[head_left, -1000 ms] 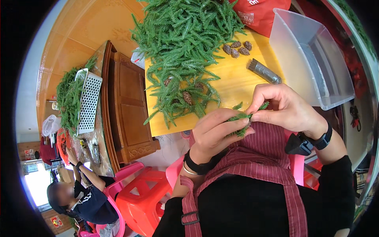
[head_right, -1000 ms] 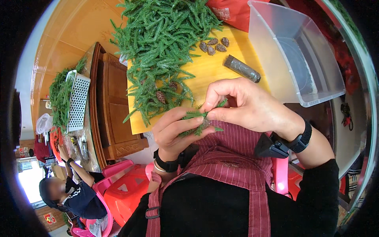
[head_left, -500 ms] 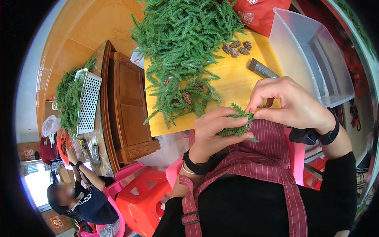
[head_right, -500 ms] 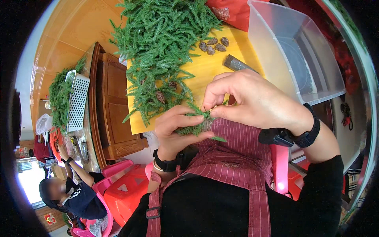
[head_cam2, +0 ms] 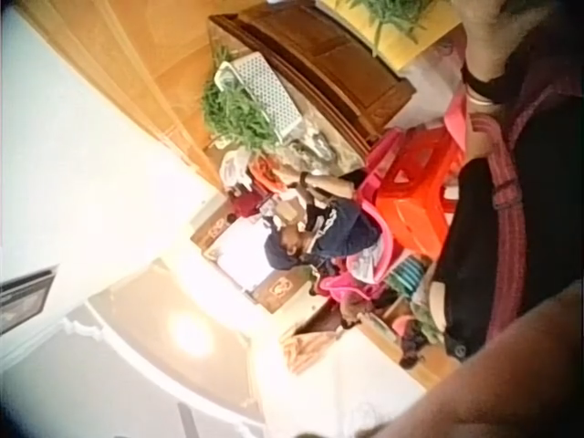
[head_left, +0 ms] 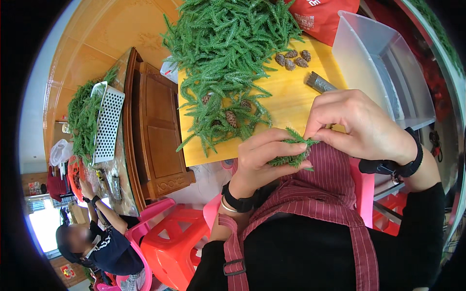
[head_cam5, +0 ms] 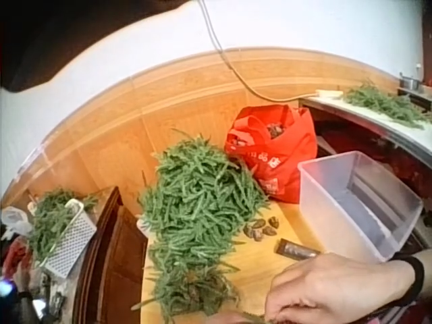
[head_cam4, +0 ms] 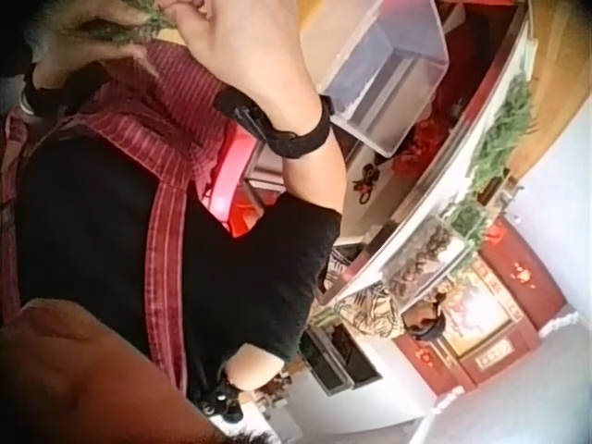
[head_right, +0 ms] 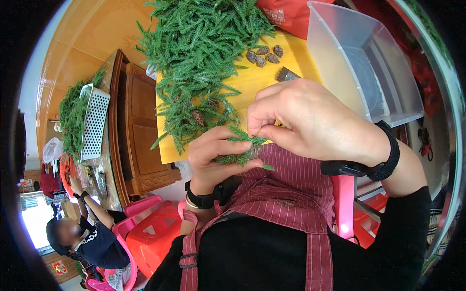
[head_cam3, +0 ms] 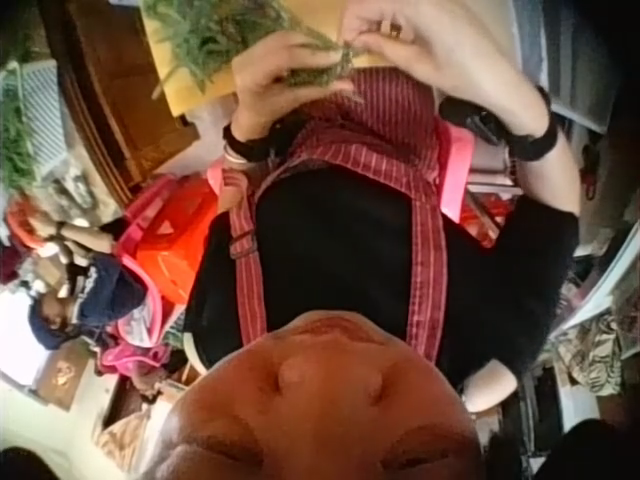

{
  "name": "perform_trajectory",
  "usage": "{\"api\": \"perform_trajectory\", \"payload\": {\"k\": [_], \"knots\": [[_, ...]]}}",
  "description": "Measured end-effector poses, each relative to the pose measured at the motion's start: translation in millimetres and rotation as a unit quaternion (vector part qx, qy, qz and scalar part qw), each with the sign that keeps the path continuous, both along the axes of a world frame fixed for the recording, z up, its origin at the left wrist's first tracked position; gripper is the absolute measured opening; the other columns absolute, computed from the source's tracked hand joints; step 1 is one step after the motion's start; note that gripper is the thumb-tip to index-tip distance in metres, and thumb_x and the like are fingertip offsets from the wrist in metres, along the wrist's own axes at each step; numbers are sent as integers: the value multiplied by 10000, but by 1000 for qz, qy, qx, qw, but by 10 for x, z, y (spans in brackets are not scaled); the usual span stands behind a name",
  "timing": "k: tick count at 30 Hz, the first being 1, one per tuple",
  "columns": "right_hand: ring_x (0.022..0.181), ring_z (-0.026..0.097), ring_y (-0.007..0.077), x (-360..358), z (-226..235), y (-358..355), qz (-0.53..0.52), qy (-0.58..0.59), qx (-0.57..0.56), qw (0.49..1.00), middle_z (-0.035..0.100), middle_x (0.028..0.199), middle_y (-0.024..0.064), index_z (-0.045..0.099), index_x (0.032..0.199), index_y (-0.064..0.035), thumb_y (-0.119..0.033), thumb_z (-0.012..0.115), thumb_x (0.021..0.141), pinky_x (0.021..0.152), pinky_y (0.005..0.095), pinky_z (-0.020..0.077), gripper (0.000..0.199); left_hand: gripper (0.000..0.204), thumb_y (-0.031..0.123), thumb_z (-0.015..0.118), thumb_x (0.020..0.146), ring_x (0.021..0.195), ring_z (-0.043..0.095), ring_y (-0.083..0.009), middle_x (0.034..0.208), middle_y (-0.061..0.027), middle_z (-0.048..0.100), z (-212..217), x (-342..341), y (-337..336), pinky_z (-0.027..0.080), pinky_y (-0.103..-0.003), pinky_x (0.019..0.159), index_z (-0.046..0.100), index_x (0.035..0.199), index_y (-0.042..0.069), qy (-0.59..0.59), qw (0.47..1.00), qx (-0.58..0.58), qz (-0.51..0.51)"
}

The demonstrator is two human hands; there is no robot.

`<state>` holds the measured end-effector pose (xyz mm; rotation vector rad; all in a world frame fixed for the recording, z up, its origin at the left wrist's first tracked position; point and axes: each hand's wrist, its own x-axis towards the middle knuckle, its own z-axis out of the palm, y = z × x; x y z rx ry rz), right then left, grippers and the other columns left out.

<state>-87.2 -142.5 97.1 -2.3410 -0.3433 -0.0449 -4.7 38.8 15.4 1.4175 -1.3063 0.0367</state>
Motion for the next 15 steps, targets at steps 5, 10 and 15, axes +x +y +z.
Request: {"api": "perform_trajectory", "payload": {"k": [5,10,15], "knots": [[679,548,248,12,22,42,20,-94,-84,992,537,696,59,568,730,-62,-42,616,668,591,334,437,81,400,155,870,462,638,573,-158,755,-63,606,-83,33,18,438,-243,539,651,790,86,53,998,-2,-17],[671,541,238,33,1,44,36,-156,-96,982,540,710,38,578,715,-68,-40,634,596,605,315,445,134,379,102,855,478,685,596,-173,763,-71,614,-201,52,-21,465,-261,602,655,797,53,182,978,-44,-94],[673,543,237,31,-66,67,71,-251,-79,962,544,716,47,572,732,-64,-51,627,639,566,315,438,109,419,176,841,557,816,568,-163,879,-64,591,-428,-27,-50,441,-289,739,605,873,35,507,795,-120,-310]]}}
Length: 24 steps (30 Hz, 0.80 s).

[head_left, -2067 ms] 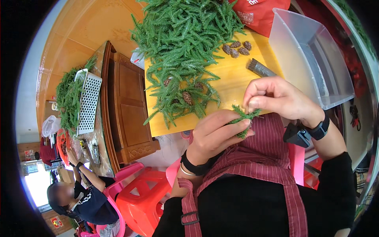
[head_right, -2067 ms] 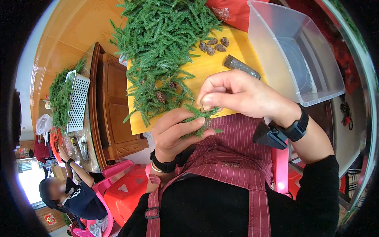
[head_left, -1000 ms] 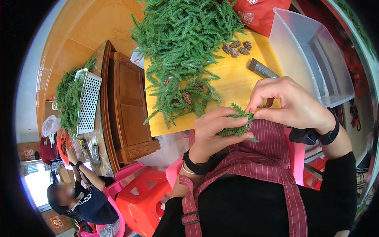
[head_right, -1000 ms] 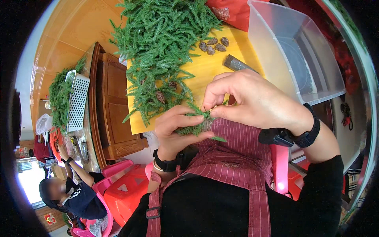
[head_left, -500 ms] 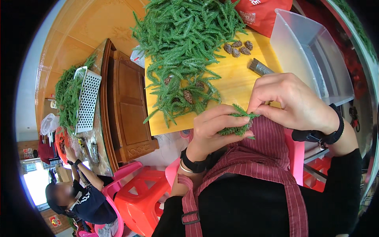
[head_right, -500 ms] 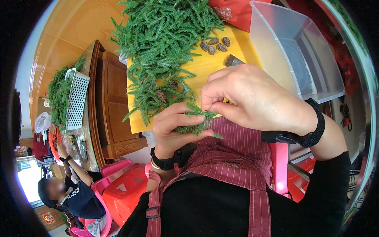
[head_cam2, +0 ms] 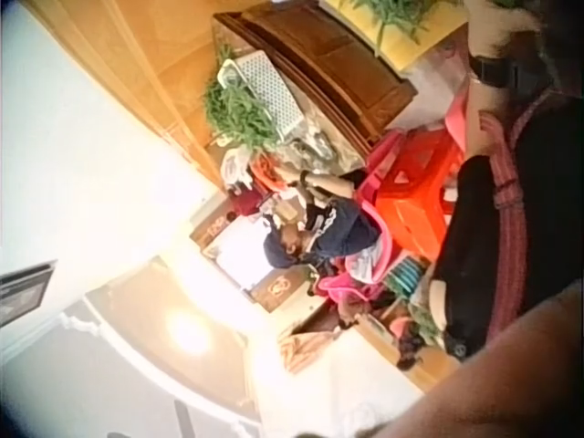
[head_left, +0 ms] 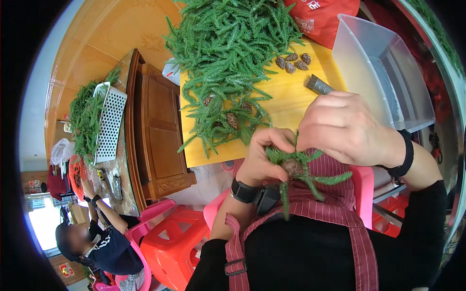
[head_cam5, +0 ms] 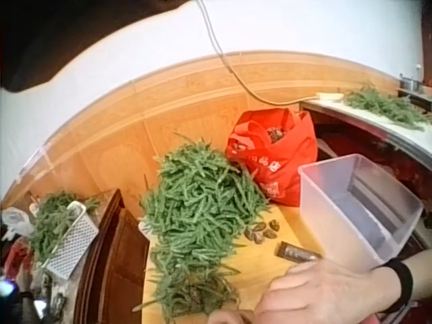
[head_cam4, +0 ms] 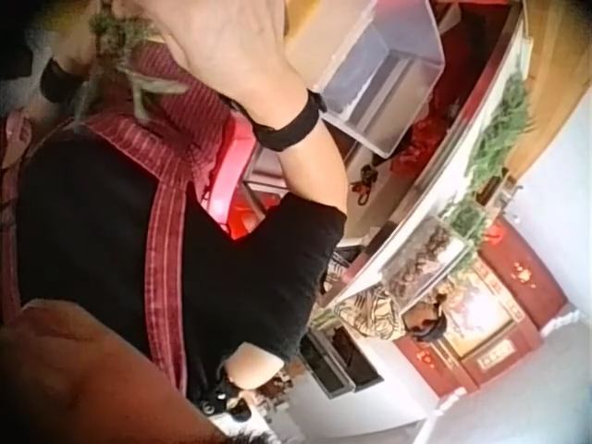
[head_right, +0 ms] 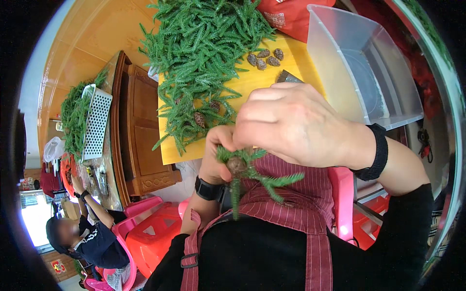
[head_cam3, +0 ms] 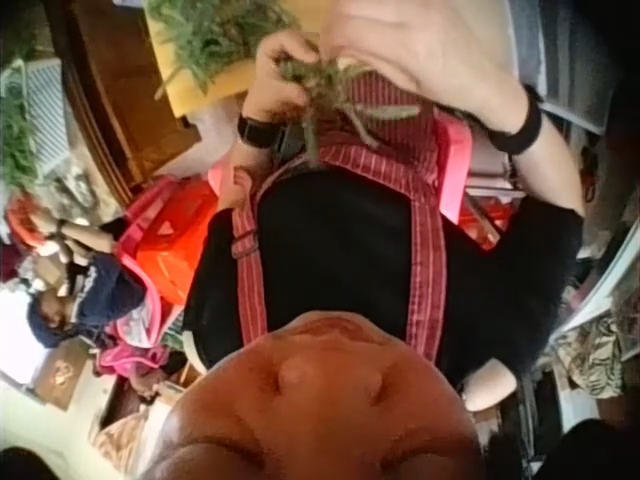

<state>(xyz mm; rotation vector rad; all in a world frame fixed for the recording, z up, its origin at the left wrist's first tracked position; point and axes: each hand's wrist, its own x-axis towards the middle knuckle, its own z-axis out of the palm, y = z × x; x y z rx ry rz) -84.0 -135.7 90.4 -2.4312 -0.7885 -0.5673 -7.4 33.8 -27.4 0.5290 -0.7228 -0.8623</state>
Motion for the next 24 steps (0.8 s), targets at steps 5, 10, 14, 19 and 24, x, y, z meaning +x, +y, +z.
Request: {"api": "perform_trajectory", "payload": {"k": [5,10,14,19,24], "knots": [[629,538,214,-10,-125,-66,-103,107,70,986,541,704,64,554,754,-33,-23,600,694,553,305,431,76,591,327,825,565,1001,501,-198,1074,-79,509,149,132,0,395,-329,865,559,996,24,-64,988,132,52],[600,513,129,-2,-190,-99,-173,243,180,937,537,681,58,538,758,3,-28,568,745,547,258,414,45,811,349,845,475,1123,409,-266,1238,-138,375,406,-23,-100,389,-365,889,488,1129,28,-444,797,213,349],[614,495,84,13,-153,-92,-185,305,220,908,542,674,38,531,755,12,-33,565,748,551,235,408,57,733,226,814,575,1032,476,-276,1163,-145,447,310,-59,-155,420,-353,833,445,1179,36,-585,627,177,484],[617,507,101,-1,-227,-125,-176,284,221,916,545,675,46,530,754,10,-26,562,737,568,251,416,52,261,7,725,630,836,588,-252,923,-113,609,338,-82,-187,482,-315,722,630,872,24,-546,655,169,494],[631,529,176,6,-237,-96,-169,180,178,952,530,679,77,531,752,1,-6,564,703,581,283,421,60,244,-22,693,656,834,592,-235,899,-117,615,388,-80,-172,475,-292,715,626,889,3,-492,705,200,470]]}}
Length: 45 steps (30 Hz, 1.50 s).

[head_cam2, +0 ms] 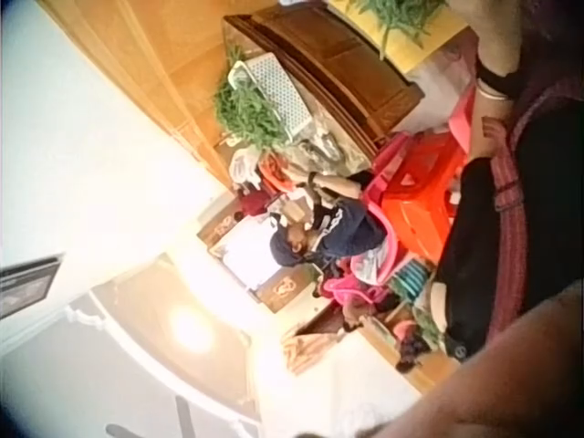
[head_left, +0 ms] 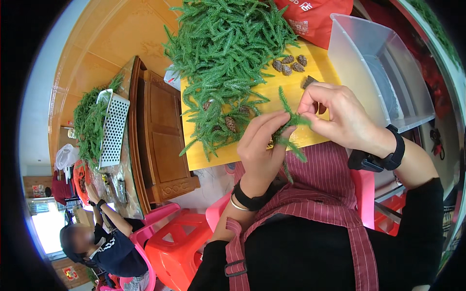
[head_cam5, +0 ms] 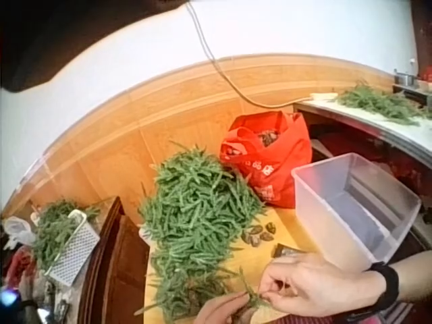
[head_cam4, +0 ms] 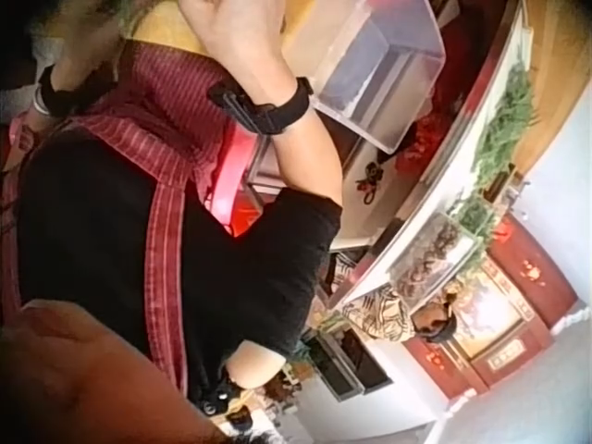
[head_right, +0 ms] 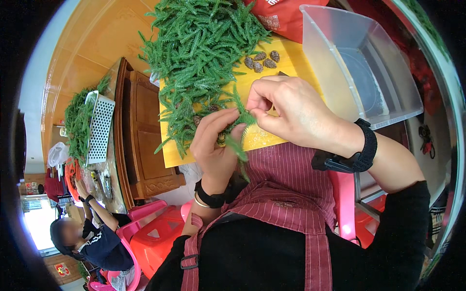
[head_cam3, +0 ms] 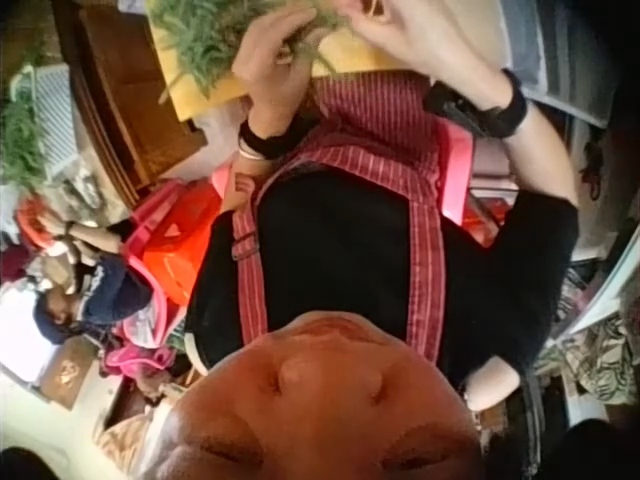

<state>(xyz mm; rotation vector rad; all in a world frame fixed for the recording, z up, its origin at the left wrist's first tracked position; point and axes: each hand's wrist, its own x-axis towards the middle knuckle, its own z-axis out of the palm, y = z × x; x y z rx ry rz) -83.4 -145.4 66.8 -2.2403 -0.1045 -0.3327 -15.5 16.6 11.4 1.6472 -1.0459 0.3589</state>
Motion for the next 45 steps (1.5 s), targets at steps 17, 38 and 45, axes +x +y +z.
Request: {"api": "perform_trajectory", "payload": {"k": [17,38,45], "knots": [[671,526,256,-5,106,20,85,-137,-173,972,528,719,67,528,728,-43,-15,624,636,586,334,433,136,205,175,541,870,627,590,-114,714,-21,593,-168,206,178,509,-239,552,572,950,-11,687,629,-61,-360],[605,406,20,-30,-8,-157,19,172,156,973,458,637,-53,554,808,-17,-23,546,767,562,183,345,42,399,85,780,575,802,587,-241,878,-101,609,61,39,-7,463,-321,729,604,927,14,11,993,110,-50],[653,494,84,-61,66,-202,56,144,84,984,517,662,4,559,820,-7,-6,572,768,630,225,403,53,217,19,672,686,765,574,-167,850,-89,608,170,24,19,452,-262,690,597,883,-32,257,951,101,-141]]}}
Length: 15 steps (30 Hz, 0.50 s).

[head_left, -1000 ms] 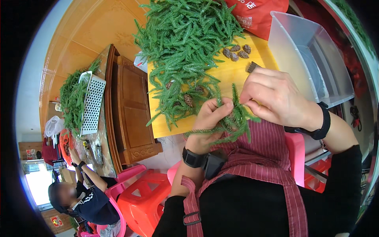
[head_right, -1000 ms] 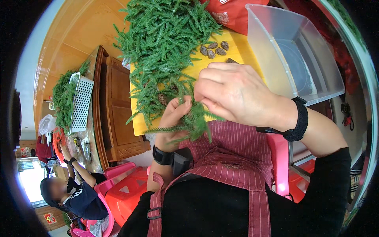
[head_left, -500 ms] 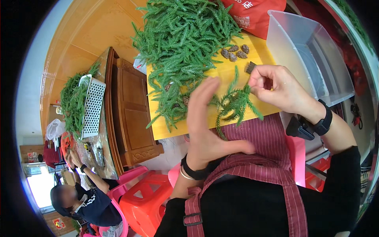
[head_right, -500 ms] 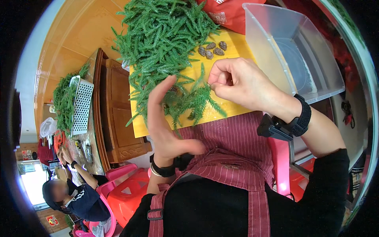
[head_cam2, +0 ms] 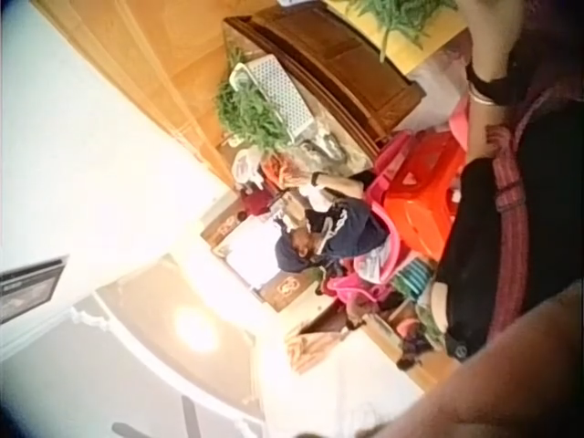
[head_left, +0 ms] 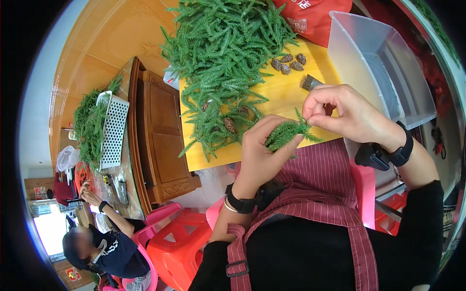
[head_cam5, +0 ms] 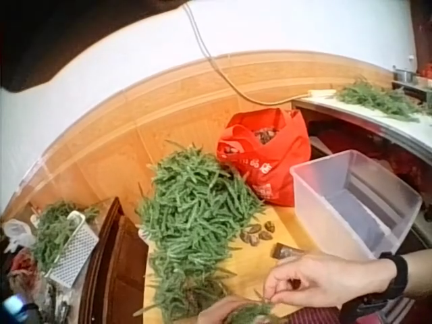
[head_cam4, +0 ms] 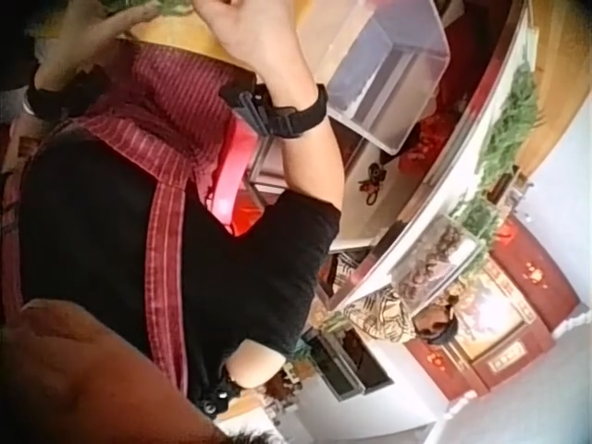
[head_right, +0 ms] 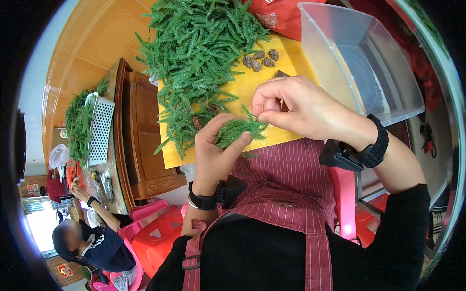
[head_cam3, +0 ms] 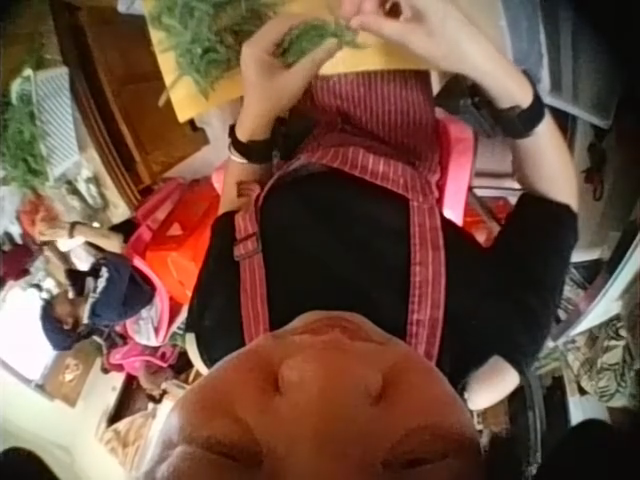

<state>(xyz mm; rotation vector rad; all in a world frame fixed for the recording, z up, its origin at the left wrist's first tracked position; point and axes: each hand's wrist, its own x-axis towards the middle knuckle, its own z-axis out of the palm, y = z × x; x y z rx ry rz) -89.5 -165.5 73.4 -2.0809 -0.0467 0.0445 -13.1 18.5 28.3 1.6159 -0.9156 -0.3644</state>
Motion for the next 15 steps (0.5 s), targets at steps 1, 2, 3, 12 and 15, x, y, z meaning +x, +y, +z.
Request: {"api": "perform_trajectory", "payload": {"k": [1,2,3,12,15], "knots": [[653,494,84,5,16,9,1,0,0,1000,517,662,4,559,820,-7,-6,572,768,630,225,403,53,217,19,672,686,765,574,-167,850,-89,608,-26,11,21,452,-262,690,597,883,-32,0,1000,0,1],[661,508,101,9,35,18,17,-22,3,1000,526,677,15,559,817,-9,-1,574,764,637,232,411,56,204,22,656,713,751,570,-138,831,-72,606,-82,29,46,453,-249,671,595,902,-27,70,997,-29,-22],[669,522,117,12,57,25,32,-44,6,999,535,693,27,560,814,-11,3,576,759,645,240,420,59,192,26,639,741,736,566,-109,811,-55,605,-119,40,64,453,-237,652,593,921,-22,140,987,-59,-45],[690,536,213,40,123,60,134,-304,-170,928,533,717,47,582,750,-62,-107,633,732,620,309,420,70,223,23,580,785,797,568,-110,877,-55,599,-107,-15,117,456,-242,731,558,1003,-18,561,803,-183,-89],[707,537,178,45,72,31,145,-294,-119,937,527,733,35,568,812,-51,-126,607,771,638,284,427,94,218,60,595,787,786,565,-111,861,-54,598,-88,-12,134,458,-253,709,558,983,-29,507,842,-168,-77]]}}
